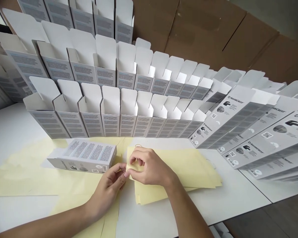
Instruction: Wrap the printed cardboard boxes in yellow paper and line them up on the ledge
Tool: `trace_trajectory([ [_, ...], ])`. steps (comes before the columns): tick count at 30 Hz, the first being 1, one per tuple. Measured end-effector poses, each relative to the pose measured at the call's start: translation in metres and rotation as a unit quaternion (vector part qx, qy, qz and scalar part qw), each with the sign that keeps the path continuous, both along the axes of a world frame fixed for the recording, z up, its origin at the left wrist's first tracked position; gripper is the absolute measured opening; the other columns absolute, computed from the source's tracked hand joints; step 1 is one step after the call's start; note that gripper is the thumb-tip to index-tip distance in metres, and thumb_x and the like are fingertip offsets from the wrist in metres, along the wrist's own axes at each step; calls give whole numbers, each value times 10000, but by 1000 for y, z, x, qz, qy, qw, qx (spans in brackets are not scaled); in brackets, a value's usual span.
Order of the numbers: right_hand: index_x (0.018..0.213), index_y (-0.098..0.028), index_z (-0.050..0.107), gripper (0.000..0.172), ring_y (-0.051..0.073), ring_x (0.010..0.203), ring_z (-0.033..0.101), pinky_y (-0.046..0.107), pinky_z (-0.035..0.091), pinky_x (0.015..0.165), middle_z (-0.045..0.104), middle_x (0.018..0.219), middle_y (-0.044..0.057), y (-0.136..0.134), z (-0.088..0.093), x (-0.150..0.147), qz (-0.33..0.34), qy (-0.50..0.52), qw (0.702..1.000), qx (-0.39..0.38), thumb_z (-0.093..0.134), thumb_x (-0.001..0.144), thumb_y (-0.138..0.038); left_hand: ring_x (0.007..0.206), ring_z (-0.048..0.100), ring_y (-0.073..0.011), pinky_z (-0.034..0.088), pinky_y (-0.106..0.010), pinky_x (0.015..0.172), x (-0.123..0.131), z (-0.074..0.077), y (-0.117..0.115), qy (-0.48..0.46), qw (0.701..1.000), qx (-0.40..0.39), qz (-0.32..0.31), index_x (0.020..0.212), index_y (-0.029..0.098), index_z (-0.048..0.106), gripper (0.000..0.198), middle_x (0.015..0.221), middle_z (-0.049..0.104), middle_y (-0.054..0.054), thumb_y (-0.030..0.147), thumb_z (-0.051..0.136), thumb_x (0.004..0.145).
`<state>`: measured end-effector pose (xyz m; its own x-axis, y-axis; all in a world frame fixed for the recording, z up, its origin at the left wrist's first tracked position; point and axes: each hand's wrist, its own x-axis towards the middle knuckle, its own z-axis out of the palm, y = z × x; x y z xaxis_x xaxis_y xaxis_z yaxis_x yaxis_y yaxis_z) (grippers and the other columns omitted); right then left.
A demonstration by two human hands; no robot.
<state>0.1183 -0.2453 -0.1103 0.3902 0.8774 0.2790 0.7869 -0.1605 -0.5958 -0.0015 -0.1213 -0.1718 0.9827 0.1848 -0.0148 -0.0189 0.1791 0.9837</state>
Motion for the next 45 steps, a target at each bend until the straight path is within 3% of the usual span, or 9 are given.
trace_trajectory([
  [14,650,-184,638,162,116,570,521,243,399,506,611,633,17,-2,5,-4,43,-27,997,62,581,781,-107,619,379,-149,316,-276,570,-4,1,-1,-22,997,69,18,888,210,574,342,597,341,18,542,494,891],
  [28,644,-169,632,133,126,592,536,253,435,543,608,664,31,-8,4,15,-40,41,993,107,607,770,-135,660,386,-122,332,-258,596,-3,-1,-2,15,999,44,25,909,192,527,360,751,450,0,549,542,866],
  [33,657,-164,650,150,132,620,558,253,442,561,625,673,36,-13,3,27,-74,62,984,148,625,803,-186,608,361,-99,309,-237,553,-4,-8,-6,33,994,87,58,753,194,402,380,677,409,28,496,620,827],
  [37,652,-159,659,162,134,623,565,246,435,541,628,674,39,-12,-2,32,-85,83,980,161,643,802,-217,536,341,-83,286,-216,481,-13,-8,-9,-65,980,184,49,737,198,371,288,628,393,39,363,536,905],
  [39,654,-158,663,164,135,624,564,244,433,537,628,676,40,-12,-4,33,-91,84,977,174,647,802,-227,518,363,-80,287,-218,467,-16,-1,-6,-198,934,297,33,767,194,393,181,639,438,28,226,497,911],
  [40,653,-158,663,168,135,624,562,244,432,536,626,677,40,-11,-4,34,-95,83,976,180,647,803,-233,528,394,-87,298,-228,479,-16,3,-3,-275,884,374,42,786,189,417,134,650,472,17,164,498,890],
  [43,652,-156,663,178,135,620,557,246,430,530,619,673,41,-11,-5,35,-104,78,973,193,644,805,-245,701,556,-176,363,-307,606,-11,18,14,-413,657,607,172,851,165,516,89,751,606,-49,111,571,806],
  [44,653,-157,662,179,136,619,557,247,432,530,618,672,41,-10,-5,35,-105,75,972,195,642,806,-247,806,594,-227,386,-347,668,-9,22,22,-398,598,660,221,897,152,549,110,836,647,-83,149,597,798],
  [45,654,-157,661,179,137,619,558,248,434,530,619,672,42,-10,-5,35,-106,70,972,196,640,808,-247,913,605,-277,401,-390,735,-6,24,30,-359,562,700,256,959,133,573,182,942,666,-120,209,615,800],
])
